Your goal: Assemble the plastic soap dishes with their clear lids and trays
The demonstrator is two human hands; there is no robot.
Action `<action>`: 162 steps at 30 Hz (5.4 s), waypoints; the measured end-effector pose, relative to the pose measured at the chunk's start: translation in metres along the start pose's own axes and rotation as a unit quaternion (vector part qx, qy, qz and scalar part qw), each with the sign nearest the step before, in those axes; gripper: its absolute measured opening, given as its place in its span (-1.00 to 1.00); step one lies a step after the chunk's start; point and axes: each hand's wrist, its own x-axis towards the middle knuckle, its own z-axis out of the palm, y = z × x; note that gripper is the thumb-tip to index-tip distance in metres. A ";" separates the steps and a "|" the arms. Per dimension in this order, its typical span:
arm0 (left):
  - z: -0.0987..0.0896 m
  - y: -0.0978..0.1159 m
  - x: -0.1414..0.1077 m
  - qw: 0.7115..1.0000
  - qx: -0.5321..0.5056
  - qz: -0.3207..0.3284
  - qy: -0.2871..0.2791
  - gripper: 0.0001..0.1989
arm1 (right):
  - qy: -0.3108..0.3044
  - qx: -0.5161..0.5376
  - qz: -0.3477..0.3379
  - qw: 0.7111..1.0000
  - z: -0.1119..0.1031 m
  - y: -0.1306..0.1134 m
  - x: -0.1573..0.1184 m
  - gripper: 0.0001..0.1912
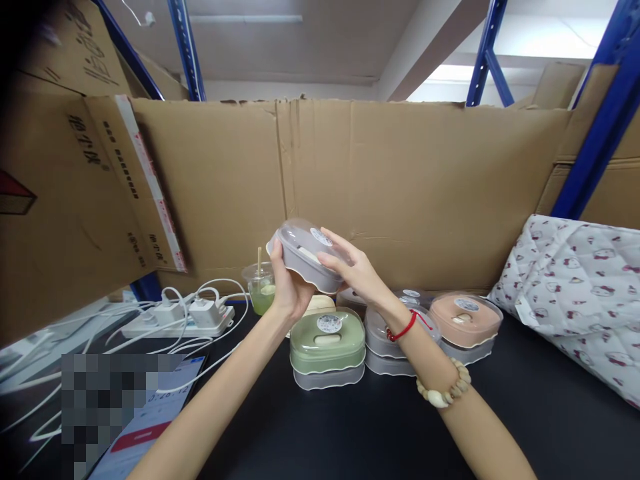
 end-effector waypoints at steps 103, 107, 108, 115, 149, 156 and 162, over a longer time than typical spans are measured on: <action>0.001 0.017 0.007 0.990 0.099 -0.093 0.037 -0.53 | 0.084 -0.113 -0.059 0.988 -0.030 0.007 0.003 -0.24; 0.003 0.027 0.007 0.978 0.088 -0.185 0.035 -0.54 | 0.114 -0.108 -0.048 0.986 -0.029 0.011 0.003 -0.32; 0.004 0.029 0.008 0.975 0.089 -0.198 0.039 -0.56 | 0.120 -0.119 -0.043 0.985 -0.029 0.012 0.003 -0.34; 0.001 0.033 0.010 0.963 0.094 -0.250 0.042 -0.71 | 0.067 -0.175 -0.178 0.966 -0.028 0.014 0.001 -0.41; 0.028 -0.008 -0.059 0.827 0.503 -0.138 -0.209 -0.22 | 0.007 -0.438 -0.031 0.898 -0.200 0.008 -0.077 0.00; 0.027 -0.034 -0.068 0.700 0.657 0.040 -0.276 -0.62 | -0.141 -0.394 0.088 0.904 -0.252 0.049 -0.097 0.02; 0.018 -0.041 -0.073 0.638 0.707 0.152 -0.265 -0.71 | -0.149 -0.379 0.078 0.910 -0.256 0.062 -0.094 0.05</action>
